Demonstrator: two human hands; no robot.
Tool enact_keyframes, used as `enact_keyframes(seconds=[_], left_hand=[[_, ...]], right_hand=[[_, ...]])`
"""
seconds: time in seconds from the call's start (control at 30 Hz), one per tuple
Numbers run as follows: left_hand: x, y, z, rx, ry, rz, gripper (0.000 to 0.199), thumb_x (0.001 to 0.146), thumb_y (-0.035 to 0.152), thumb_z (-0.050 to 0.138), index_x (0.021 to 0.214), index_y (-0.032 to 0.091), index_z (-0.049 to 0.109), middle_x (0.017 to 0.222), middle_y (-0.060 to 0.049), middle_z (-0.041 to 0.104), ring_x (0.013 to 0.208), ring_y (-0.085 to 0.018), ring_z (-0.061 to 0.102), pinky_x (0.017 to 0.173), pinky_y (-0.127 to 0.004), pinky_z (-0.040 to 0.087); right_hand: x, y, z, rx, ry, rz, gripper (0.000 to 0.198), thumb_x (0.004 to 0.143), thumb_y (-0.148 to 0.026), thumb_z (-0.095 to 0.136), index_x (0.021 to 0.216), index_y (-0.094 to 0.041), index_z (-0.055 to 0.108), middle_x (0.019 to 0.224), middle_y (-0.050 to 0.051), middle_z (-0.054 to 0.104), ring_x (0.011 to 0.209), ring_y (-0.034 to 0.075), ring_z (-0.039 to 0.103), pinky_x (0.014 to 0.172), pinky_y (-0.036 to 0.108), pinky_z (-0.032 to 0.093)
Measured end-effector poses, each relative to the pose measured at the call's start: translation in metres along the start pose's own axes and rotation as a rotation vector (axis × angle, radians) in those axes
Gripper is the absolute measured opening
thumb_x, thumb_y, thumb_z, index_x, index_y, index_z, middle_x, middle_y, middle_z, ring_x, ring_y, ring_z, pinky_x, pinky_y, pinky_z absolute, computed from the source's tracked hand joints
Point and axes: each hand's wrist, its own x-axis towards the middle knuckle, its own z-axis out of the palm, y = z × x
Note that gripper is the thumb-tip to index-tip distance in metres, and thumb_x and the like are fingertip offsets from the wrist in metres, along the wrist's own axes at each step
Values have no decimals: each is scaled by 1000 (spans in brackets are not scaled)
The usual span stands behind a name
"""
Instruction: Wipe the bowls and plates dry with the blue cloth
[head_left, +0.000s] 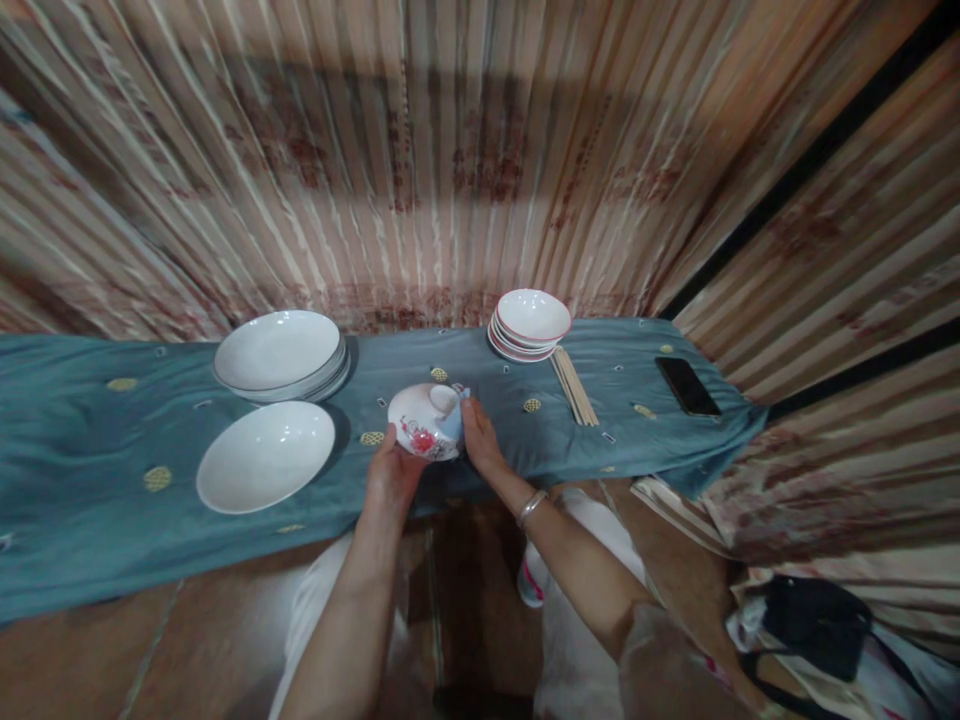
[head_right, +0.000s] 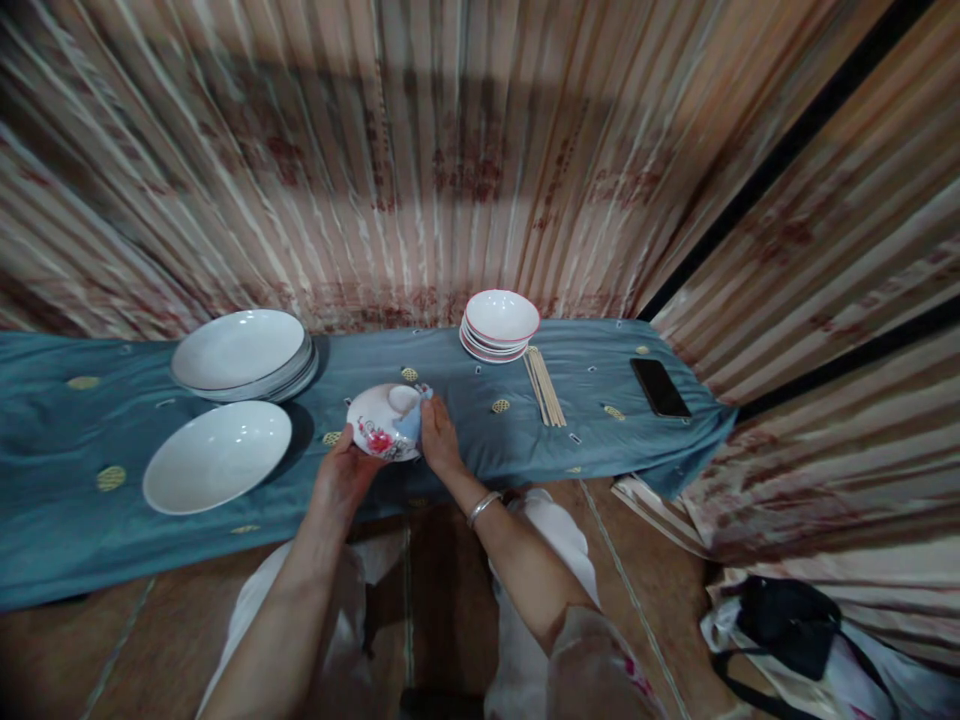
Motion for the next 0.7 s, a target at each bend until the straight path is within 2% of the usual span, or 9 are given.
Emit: enact_keyframes(seconds=[0.2, 0.47, 0.6, 0.7], left_hand=[[11, 1, -9, -46, -78, -18, 55, 99, 25, 35, 153, 15, 32, 129, -17, 66, 119, -31, 63, 105, -54, 45], [4, 2, 3, -40, 16, 27, 47, 101, 22, 34, 145, 13, 46, 117, -15, 72, 105, -24, 70, 102, -41, 50], [2, 2, 4, -25, -13, 23, 47, 101, 24, 32, 145, 15, 47, 117, -15, 72, 104, -25, 70, 100, -44, 51], [5, 1, 0, -21, -26, 10, 49, 101, 26, 31, 146, 13, 45, 113, -16, 73, 97, -24, 72, 97, -42, 52]], right_hand=[[-26, -1, 3, -164, -5, -190, 65, 99, -53, 29, 148, -11, 38, 152, 16, 43, 145, 22, 35, 122, 43, 26], [-53, -2, 1, -435, -58, -404, 68, 101, -42, 32, 156, -8, 12, 163, 20, 16, 153, 26, 10, 123, 50, 21], [-59, -1, -1, -552, -93, -522, 68, 101, -36, 36, 157, -10, 7, 164, 21, 6, 153, 30, 5, 121, 55, 24], [-61, -3, -3, -647, -124, -634, 65, 100, -28, 38, 157, -11, 12, 164, 21, 8, 153, 32, 1, 119, 57, 27]])
